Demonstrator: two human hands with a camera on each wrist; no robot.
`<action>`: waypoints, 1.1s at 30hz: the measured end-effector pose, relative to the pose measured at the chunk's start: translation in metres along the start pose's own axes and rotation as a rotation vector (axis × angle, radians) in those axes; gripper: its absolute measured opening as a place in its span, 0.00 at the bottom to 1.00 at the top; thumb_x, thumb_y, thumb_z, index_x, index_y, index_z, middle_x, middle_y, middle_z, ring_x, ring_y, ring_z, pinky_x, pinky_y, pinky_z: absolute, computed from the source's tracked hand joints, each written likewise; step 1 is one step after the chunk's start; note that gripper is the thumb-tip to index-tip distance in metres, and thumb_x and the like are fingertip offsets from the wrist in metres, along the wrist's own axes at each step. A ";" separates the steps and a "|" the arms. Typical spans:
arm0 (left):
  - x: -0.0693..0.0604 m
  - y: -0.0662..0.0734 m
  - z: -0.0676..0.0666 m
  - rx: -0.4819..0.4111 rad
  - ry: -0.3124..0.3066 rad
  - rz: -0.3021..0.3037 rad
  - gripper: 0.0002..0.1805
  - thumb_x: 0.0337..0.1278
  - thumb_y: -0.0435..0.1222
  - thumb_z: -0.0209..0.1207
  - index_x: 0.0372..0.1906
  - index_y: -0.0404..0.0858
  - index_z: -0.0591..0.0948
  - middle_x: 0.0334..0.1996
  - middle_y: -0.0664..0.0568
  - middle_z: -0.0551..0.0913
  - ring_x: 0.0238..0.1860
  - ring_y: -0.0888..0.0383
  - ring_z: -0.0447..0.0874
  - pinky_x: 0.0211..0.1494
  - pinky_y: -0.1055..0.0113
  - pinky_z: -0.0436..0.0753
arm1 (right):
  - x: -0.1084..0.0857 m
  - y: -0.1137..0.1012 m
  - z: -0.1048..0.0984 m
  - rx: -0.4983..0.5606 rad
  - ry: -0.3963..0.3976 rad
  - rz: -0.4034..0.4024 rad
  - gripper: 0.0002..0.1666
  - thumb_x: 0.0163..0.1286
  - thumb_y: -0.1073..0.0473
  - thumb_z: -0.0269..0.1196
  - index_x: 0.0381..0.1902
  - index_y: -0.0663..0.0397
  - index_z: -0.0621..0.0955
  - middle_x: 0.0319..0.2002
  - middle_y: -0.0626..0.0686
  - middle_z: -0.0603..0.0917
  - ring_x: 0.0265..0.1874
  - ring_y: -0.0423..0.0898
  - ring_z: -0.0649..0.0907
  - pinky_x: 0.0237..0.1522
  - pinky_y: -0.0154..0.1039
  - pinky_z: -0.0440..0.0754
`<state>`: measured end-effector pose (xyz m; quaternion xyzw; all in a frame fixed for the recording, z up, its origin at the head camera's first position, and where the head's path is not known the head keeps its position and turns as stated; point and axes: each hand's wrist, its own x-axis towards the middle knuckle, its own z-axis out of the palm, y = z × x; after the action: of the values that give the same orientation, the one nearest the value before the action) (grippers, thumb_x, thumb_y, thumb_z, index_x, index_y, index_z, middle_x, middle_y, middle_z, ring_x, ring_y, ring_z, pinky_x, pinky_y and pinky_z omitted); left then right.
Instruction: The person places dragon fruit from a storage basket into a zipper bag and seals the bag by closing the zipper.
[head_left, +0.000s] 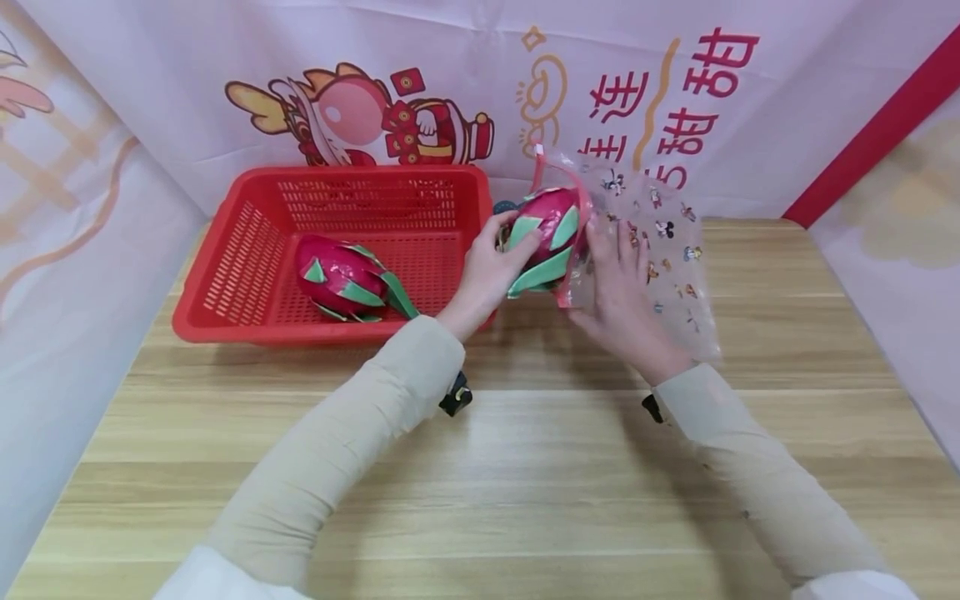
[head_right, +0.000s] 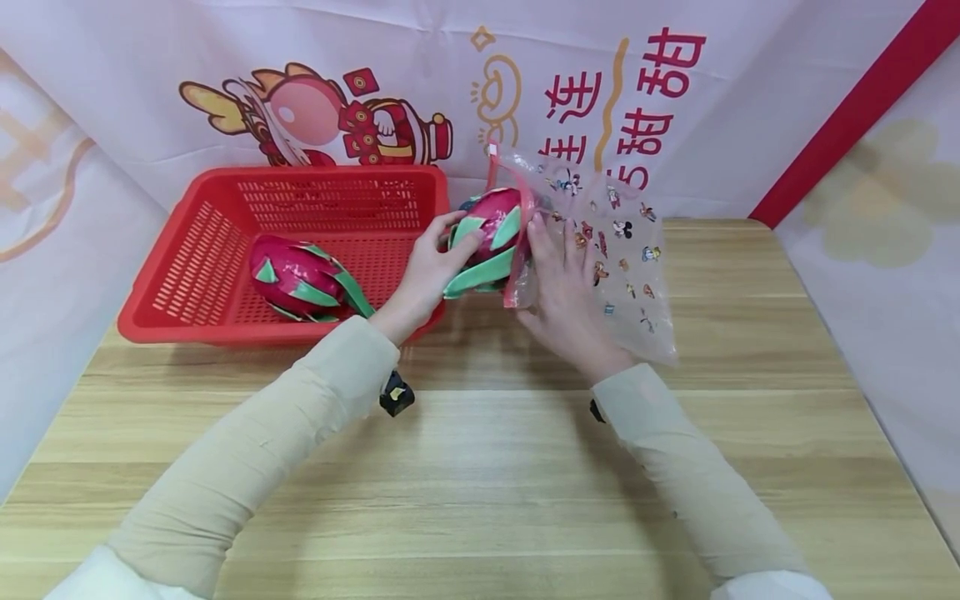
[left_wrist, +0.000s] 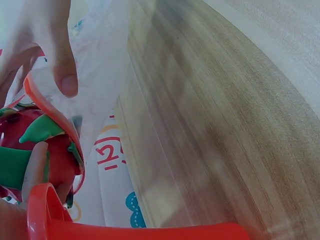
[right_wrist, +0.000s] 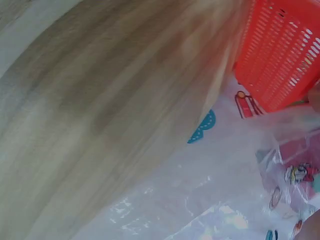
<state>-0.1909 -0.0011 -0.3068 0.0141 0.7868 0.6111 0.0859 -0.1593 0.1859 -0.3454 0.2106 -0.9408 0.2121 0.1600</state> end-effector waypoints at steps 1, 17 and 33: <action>0.000 0.000 0.000 -0.001 -0.001 -0.001 0.32 0.63 0.52 0.55 0.69 0.50 0.63 0.65 0.51 0.70 0.61 0.55 0.70 0.63 0.56 0.77 | -0.001 0.001 0.001 -0.010 0.005 -0.011 0.71 0.49 0.61 0.74 0.76 0.49 0.38 0.77 0.60 0.43 0.76 0.63 0.41 0.74 0.61 0.32; 0.003 -0.002 0.003 -0.007 -0.016 0.018 0.32 0.62 0.50 0.56 0.69 0.49 0.64 0.65 0.50 0.70 0.61 0.54 0.70 0.62 0.57 0.78 | -0.001 0.009 0.010 -0.021 -0.069 0.128 0.53 0.69 0.51 0.59 0.76 0.52 0.37 0.78 0.55 0.39 0.77 0.53 0.42 0.76 0.57 0.39; 0.008 -0.001 -0.001 0.047 -0.037 0.011 0.32 0.62 0.50 0.56 0.70 0.50 0.64 0.65 0.52 0.69 0.62 0.54 0.68 0.61 0.57 0.79 | -0.003 0.016 -0.001 -0.043 -0.114 0.046 0.45 0.73 0.52 0.53 0.77 0.52 0.42 0.77 0.54 0.44 0.77 0.51 0.45 0.77 0.51 0.43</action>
<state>-0.1987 -0.0017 -0.3083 0.0315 0.7991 0.5926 0.0967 -0.1644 0.2007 -0.3507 0.1971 -0.9573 0.1833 0.1057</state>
